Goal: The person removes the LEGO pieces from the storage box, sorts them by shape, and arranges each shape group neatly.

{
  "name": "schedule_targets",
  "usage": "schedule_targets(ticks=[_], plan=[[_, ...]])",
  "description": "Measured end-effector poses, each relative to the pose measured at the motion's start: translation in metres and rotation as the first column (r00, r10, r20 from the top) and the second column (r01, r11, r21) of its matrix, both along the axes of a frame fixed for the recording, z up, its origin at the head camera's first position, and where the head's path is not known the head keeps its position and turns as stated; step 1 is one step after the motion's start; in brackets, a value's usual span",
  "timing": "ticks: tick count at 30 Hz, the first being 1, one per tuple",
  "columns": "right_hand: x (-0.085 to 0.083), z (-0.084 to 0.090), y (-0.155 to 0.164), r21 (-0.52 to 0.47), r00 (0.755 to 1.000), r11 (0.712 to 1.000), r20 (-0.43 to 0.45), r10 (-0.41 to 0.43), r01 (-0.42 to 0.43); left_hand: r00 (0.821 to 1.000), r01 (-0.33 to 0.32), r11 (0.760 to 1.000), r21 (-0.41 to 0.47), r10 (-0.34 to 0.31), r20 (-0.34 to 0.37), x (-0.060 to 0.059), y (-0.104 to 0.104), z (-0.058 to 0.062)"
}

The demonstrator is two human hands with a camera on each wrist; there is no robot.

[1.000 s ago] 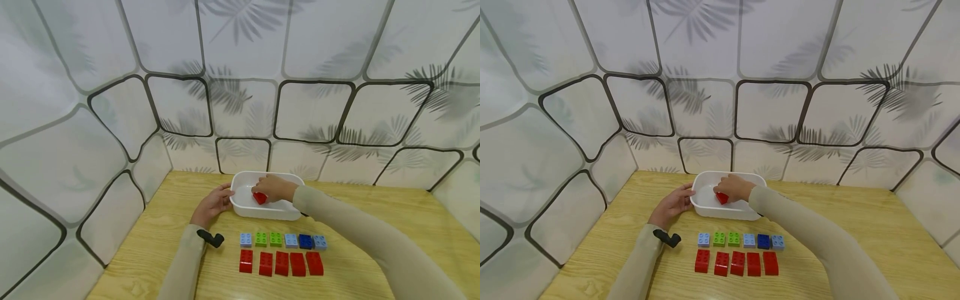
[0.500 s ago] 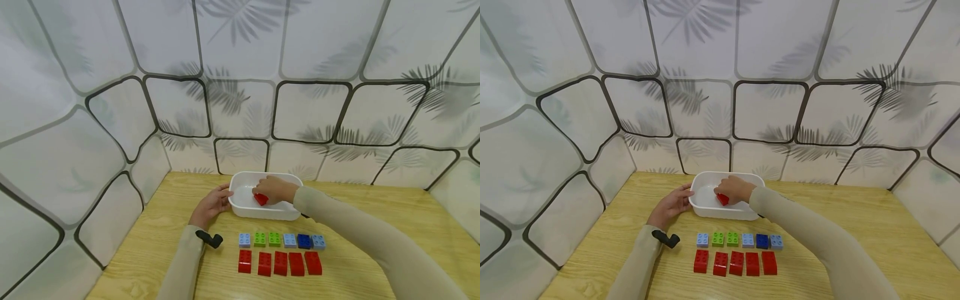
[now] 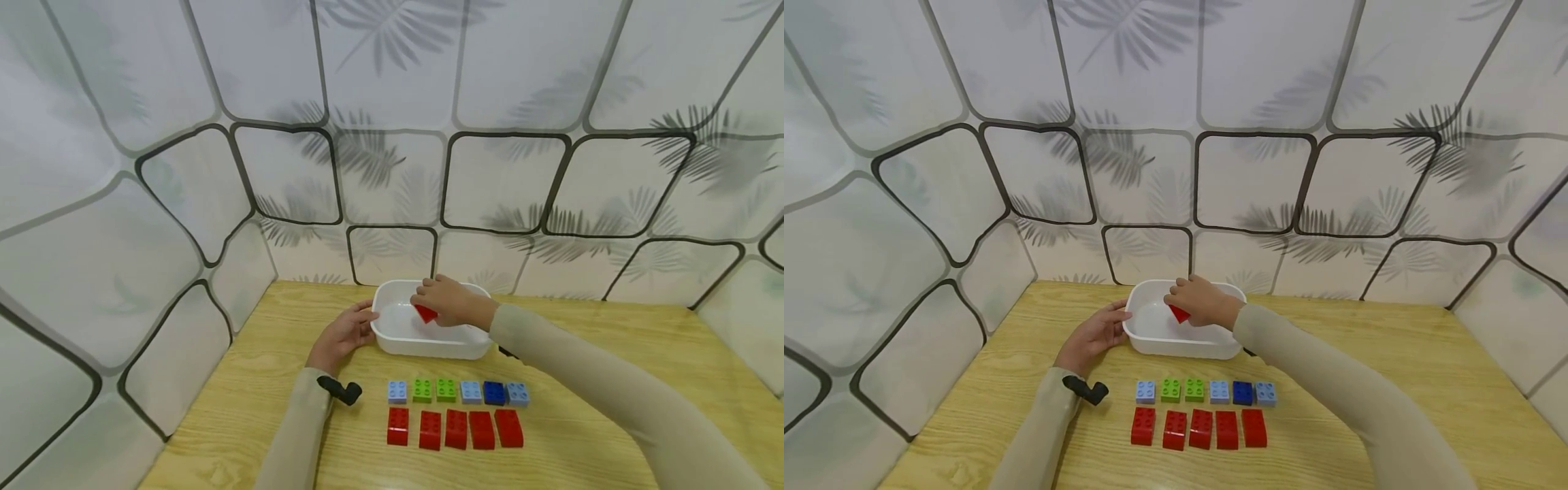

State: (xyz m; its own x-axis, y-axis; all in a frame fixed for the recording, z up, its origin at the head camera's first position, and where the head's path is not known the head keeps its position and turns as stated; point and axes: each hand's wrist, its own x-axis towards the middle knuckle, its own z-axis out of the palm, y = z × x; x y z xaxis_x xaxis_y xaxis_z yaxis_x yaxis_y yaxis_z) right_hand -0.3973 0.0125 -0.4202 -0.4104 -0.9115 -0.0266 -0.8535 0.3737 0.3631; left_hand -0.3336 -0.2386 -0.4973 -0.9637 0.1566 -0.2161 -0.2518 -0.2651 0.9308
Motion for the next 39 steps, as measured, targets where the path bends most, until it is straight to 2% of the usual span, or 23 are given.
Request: schedule_targets(ticks=[5, 10, 13, 19, 27, 33, 39], plan=[[0.008, 0.009, 0.011, -0.111, 0.997, 0.993, -0.062, 0.042, -0.049, 1.000, 0.015, 1.000, 0.004, -0.015, 0.005, 0.001, 0.001, 0.002], [0.020, 0.019, 0.023, -0.214, 0.989, 0.971, -0.124, 0.078, -0.103, 1.000, 0.016, 1.000, 0.016, -0.017, 0.017, 0.003, 0.000, 0.005], [0.028, 0.024, 0.032, -0.263, 0.988, 0.958, -0.128, 0.083, -0.115, 1.000, 0.023, 0.999, 0.023, -0.024, 0.008, 0.003, 0.001, 0.005], [0.042, 0.029, 0.053, -0.325, 0.983, 0.934, -0.155, 0.099, -0.146, 0.999, 0.036, 0.999, 0.022, -0.036, -0.004, 0.003, 0.000, 0.003], [0.058, 0.024, 0.082, -0.369, 0.969, 0.908, -0.209, 0.129, -0.201, 0.999, 0.040, 0.999, 0.001, -0.040, -0.005, 0.004, 0.000, 0.003], [0.071, 0.022, 0.105, -0.427, 0.971, 0.878, -0.188, 0.147, -0.216, 0.998, 0.067, 0.997, 0.043, -0.067, -0.001, 0.004, -0.002, 0.004], [0.082, 0.014, 0.131, -0.456, 0.980, 0.868, -0.118, 0.159, -0.196, 0.996, 0.095, 0.994, 0.058, -0.094, -0.005, 0.006, -0.001, 0.007]])
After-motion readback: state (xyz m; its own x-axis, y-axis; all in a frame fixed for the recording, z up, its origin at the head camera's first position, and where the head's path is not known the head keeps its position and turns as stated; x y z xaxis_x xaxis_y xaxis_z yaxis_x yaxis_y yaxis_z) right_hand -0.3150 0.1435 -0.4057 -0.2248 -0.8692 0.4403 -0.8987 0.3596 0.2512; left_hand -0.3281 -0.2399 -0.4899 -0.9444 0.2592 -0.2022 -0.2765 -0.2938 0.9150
